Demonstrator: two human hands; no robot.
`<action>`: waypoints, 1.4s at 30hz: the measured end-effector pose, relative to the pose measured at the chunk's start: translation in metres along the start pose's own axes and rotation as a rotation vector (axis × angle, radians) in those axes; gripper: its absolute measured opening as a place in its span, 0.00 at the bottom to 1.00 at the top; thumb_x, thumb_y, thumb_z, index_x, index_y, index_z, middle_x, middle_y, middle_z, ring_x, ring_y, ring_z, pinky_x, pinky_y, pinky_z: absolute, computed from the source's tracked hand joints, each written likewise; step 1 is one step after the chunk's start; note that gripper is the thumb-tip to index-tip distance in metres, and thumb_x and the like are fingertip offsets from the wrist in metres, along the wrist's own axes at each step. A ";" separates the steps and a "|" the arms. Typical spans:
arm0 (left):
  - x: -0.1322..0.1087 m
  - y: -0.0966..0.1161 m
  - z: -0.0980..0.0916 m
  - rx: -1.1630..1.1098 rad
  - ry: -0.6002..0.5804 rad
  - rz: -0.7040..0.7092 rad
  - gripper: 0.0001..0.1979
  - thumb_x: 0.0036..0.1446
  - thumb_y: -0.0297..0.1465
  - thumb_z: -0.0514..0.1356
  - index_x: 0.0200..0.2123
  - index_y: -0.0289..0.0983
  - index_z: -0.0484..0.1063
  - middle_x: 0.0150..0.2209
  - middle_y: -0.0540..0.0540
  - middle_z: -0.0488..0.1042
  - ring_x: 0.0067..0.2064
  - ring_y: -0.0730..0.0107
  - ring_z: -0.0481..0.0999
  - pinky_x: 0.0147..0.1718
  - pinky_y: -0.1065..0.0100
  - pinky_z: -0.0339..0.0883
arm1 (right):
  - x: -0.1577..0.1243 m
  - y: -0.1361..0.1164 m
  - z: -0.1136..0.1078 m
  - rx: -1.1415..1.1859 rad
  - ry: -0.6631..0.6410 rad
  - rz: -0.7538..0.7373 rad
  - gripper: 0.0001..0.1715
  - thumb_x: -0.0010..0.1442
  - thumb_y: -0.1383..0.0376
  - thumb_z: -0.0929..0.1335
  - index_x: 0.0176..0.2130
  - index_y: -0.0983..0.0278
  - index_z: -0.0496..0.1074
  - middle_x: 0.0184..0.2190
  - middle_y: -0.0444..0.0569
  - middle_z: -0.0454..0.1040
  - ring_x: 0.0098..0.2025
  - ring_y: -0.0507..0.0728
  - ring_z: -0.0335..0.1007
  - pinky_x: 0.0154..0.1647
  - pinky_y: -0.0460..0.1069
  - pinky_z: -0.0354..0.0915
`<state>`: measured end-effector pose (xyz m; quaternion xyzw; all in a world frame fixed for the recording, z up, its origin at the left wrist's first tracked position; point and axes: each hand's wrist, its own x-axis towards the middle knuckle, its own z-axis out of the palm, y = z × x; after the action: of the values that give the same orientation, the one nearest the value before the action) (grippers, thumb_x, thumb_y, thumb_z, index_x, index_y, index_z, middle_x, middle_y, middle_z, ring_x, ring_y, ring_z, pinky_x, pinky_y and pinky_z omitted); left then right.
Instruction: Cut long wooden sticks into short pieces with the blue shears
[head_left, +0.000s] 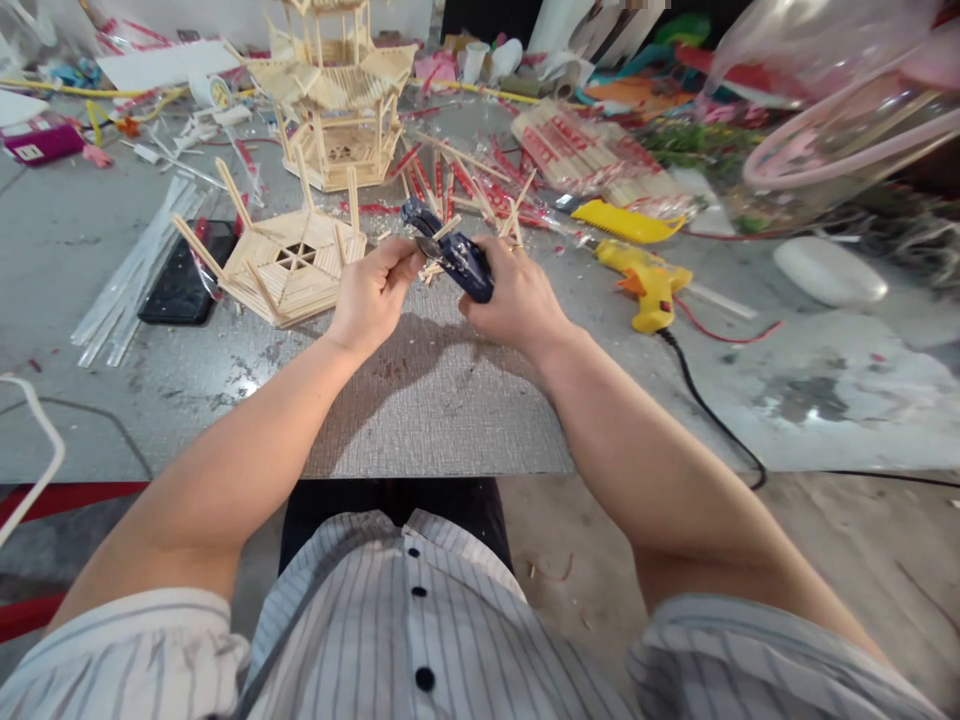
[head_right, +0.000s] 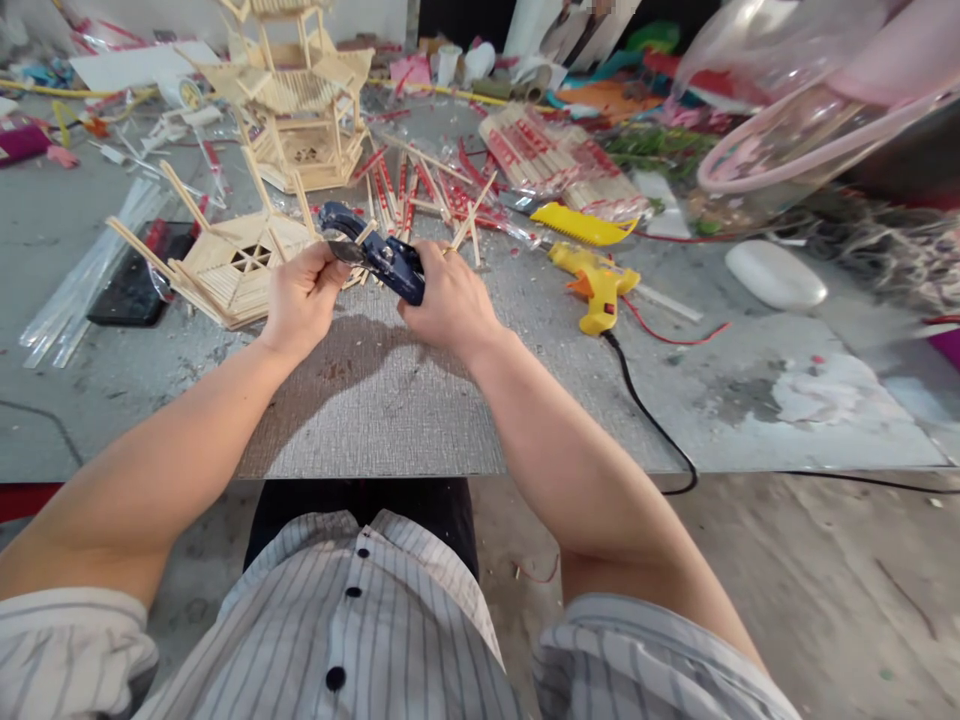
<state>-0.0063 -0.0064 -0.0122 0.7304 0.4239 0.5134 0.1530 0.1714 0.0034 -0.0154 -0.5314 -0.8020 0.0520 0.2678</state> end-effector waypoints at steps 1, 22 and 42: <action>0.000 0.001 0.001 -0.002 0.004 0.000 0.22 0.56 0.51 0.48 0.31 0.39 0.69 0.24 0.48 0.68 0.32 0.68 0.70 0.31 0.66 0.64 | 0.000 0.000 0.000 0.007 -0.003 -0.003 0.32 0.44 0.67 0.64 0.51 0.63 0.60 0.45 0.55 0.68 0.46 0.64 0.65 0.44 0.59 0.62; 0.003 0.004 -0.004 -0.065 -0.083 -0.058 0.23 0.54 0.52 0.48 0.24 0.39 0.64 0.21 0.49 0.60 0.28 0.70 0.67 0.29 0.67 0.63 | -0.001 0.000 -0.003 -0.038 -0.010 -0.016 0.34 0.43 0.67 0.64 0.52 0.64 0.59 0.46 0.57 0.68 0.47 0.67 0.64 0.45 0.62 0.61; 0.002 -0.001 -0.004 -0.101 -0.100 -0.074 0.22 0.56 0.50 0.47 0.28 0.39 0.68 0.23 0.50 0.63 0.31 0.71 0.69 0.32 0.67 0.64 | -0.002 0.001 0.000 -0.037 0.008 -0.024 0.28 0.46 0.66 0.64 0.49 0.63 0.61 0.43 0.54 0.70 0.44 0.64 0.66 0.41 0.60 0.63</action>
<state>-0.0098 -0.0050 -0.0100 0.7303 0.4159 0.4909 0.2297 0.1733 0.0024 -0.0161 -0.5269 -0.8080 0.0317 0.2618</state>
